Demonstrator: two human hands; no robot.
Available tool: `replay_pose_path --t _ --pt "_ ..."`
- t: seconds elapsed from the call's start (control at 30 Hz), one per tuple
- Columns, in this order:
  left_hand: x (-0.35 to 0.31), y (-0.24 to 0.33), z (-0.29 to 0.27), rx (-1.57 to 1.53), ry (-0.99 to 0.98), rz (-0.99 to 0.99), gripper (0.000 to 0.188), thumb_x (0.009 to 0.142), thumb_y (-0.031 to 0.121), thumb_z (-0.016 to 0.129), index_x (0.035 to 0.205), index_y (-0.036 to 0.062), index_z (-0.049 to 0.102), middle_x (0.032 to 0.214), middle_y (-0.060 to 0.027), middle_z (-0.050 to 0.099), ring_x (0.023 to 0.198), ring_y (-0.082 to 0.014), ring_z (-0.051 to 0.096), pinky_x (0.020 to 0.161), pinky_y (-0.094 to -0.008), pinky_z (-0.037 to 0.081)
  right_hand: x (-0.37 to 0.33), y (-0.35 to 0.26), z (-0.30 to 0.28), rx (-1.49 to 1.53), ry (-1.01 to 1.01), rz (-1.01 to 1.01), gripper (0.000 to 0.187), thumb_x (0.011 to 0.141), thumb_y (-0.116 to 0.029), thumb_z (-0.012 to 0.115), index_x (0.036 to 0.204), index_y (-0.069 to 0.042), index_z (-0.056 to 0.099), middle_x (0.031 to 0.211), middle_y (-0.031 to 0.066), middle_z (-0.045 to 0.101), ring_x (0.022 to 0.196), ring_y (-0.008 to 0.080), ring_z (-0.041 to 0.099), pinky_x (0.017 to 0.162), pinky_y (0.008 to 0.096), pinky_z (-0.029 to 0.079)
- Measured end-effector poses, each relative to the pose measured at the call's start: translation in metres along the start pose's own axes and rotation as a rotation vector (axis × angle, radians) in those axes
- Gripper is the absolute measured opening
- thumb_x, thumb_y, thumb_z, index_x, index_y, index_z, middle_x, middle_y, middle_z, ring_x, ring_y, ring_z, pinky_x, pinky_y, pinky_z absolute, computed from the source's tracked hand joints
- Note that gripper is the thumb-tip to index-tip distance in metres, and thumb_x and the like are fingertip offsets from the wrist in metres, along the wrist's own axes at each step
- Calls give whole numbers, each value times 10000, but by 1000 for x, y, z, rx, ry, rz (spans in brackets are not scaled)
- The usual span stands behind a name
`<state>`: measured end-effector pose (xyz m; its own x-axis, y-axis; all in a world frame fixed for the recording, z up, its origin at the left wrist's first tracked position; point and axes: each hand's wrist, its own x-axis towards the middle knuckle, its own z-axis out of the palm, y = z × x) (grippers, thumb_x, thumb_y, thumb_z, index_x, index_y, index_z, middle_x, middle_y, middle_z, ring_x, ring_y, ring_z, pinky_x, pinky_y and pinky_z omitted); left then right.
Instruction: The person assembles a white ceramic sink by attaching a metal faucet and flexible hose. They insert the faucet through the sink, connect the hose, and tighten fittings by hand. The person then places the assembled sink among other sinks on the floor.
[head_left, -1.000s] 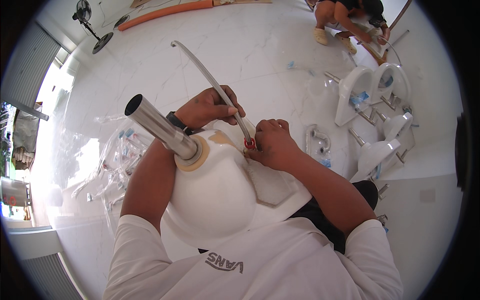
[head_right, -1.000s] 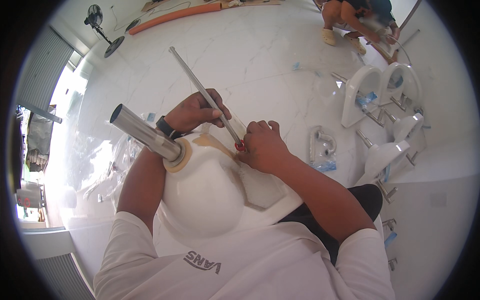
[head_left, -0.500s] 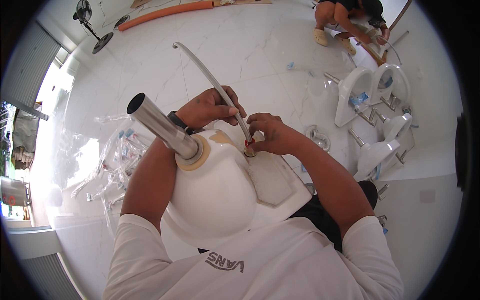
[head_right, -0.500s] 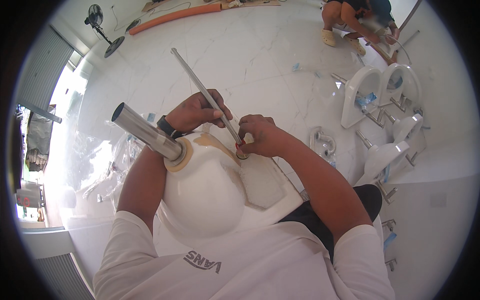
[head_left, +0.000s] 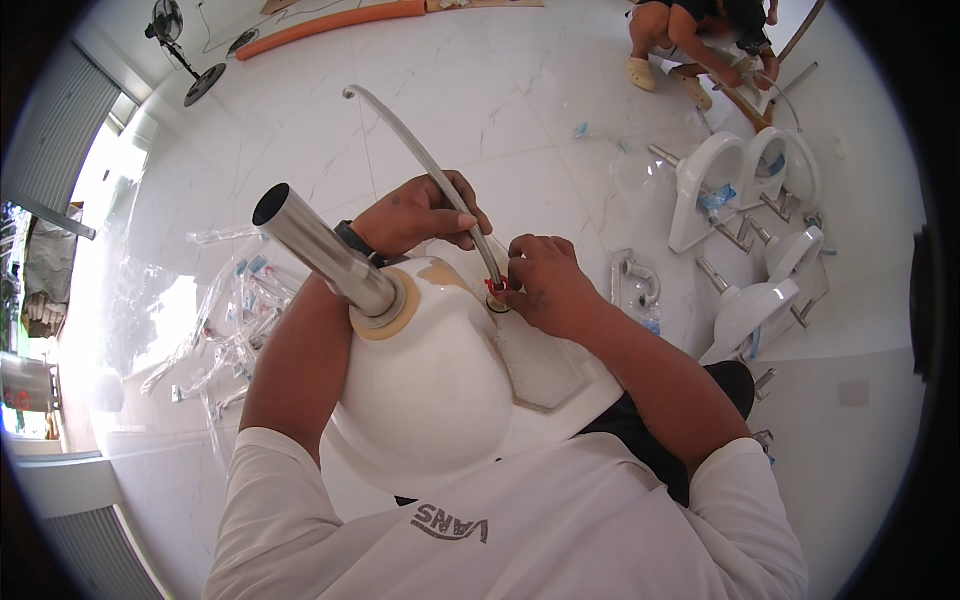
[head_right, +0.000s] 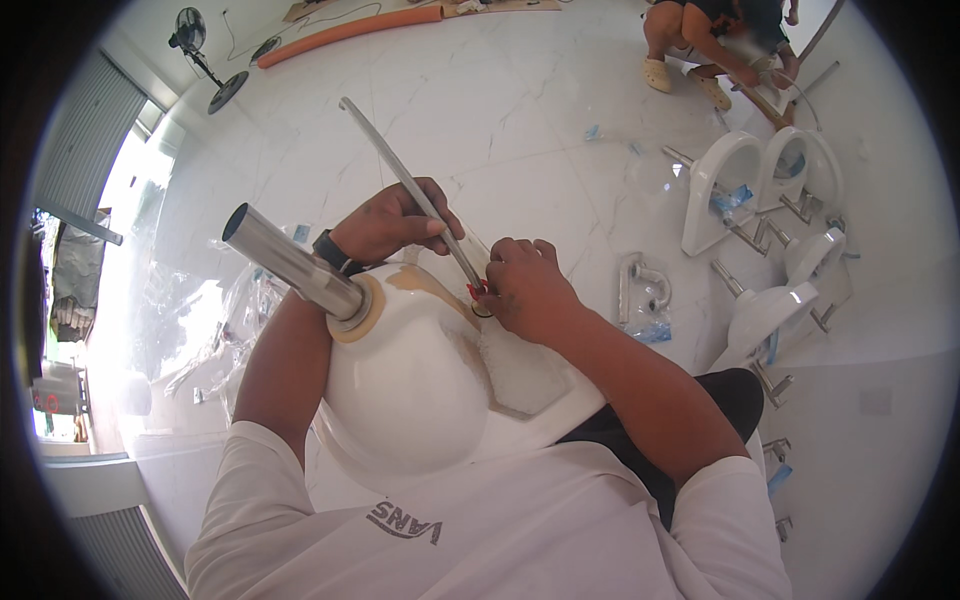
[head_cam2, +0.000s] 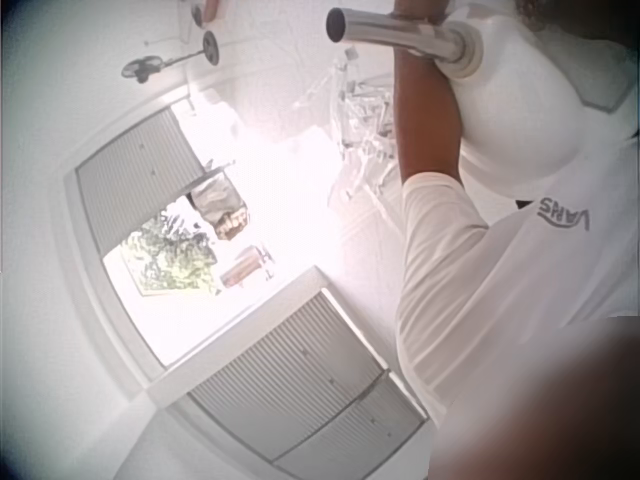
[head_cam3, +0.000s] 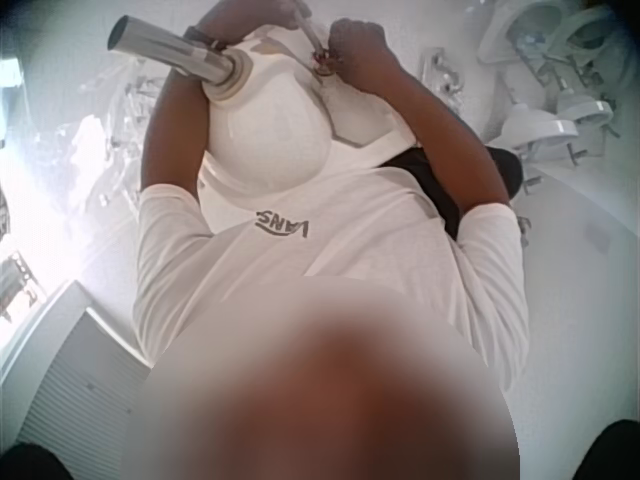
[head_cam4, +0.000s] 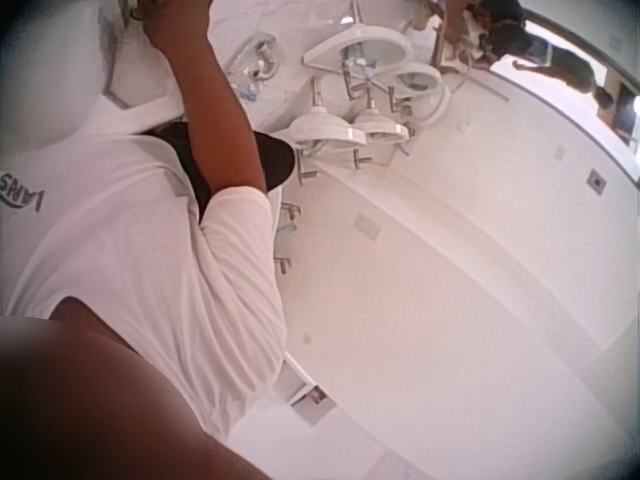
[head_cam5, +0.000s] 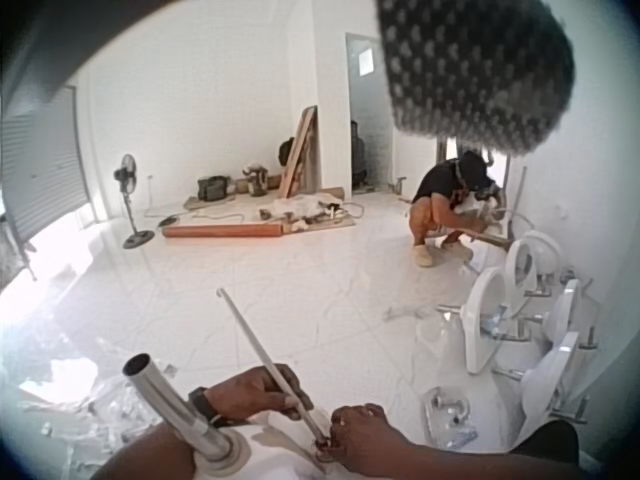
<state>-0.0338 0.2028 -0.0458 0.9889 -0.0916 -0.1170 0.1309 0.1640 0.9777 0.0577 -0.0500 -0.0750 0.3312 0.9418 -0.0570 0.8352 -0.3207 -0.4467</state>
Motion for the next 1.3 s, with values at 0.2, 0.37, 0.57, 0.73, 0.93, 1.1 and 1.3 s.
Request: replay_pose_path --t 0.2,0.37,0.57,0.73,0.93,1.1,1.3 --pt "-2 -1 1 2 16 -1 227 979 121 718 1130 33 573 1097 -171 737 948 -226 739 863 -349 615 -26 -19 2 -7 28 20 270 916 -246 748 1139 -93 736 1365 139 508 1380 335 437 1193 551 272" --pt "0 0 0 8 16 -18 226 976 117 720 1124 31 572 1094 -174 737 962 -233 740 860 -354 619 -6 5 -8 201 -29 44 369 870 -255 793 1195 -103 708 1430 154 492 1437 333 402 1216 537 258" --pt "0 1 2 0 10 -9 220 974 114 718 1119 33 573 1094 -174 737 991 -236 737 872 -355 624 2 -2 -7 120 -72 61 324 890 -253 795 1158 -87 720 1437 142 497 1415 338 425 1180 492 304" --pt "-1 1 1 11 18 -19 221 973 115 720 1118 33 576 1099 -172 736 994 -233 735 877 -352 623 -32 -31 -8 52 28 105 276 875 -241 810 1090 -88 730 1327 123 546 1374 318 457 1173 493 303" --pt "1 0 0 10 5 -14 214 974 112 716 1119 38 578 1100 -173 737 993 -239 735 878 -355 621 -24 -8 -14 117 -46 76 453 877 -208 791 1304 -112 677 1468 132 491 1436 323 416 1173 520 318" --pt "1 -1 1 8 9 -25 212 974 113 718 1116 37 579 1100 -178 736 1001 -244 734 879 -357 621 17 26 -22 242 -306 2 622 868 -233 785 1461 -161 610 1656 129 358 1495 340 367 1218 543 295" --pt "2 0 1 23 5 -15 216 976 113 717 1123 35 580 1101 -176 735 1023 -249 731 881 -354 622 22 28 -13 256 -172 -19 374 859 -357 804 1127 -97 778 1471 151 528 1352 327 513 1196 514 297"
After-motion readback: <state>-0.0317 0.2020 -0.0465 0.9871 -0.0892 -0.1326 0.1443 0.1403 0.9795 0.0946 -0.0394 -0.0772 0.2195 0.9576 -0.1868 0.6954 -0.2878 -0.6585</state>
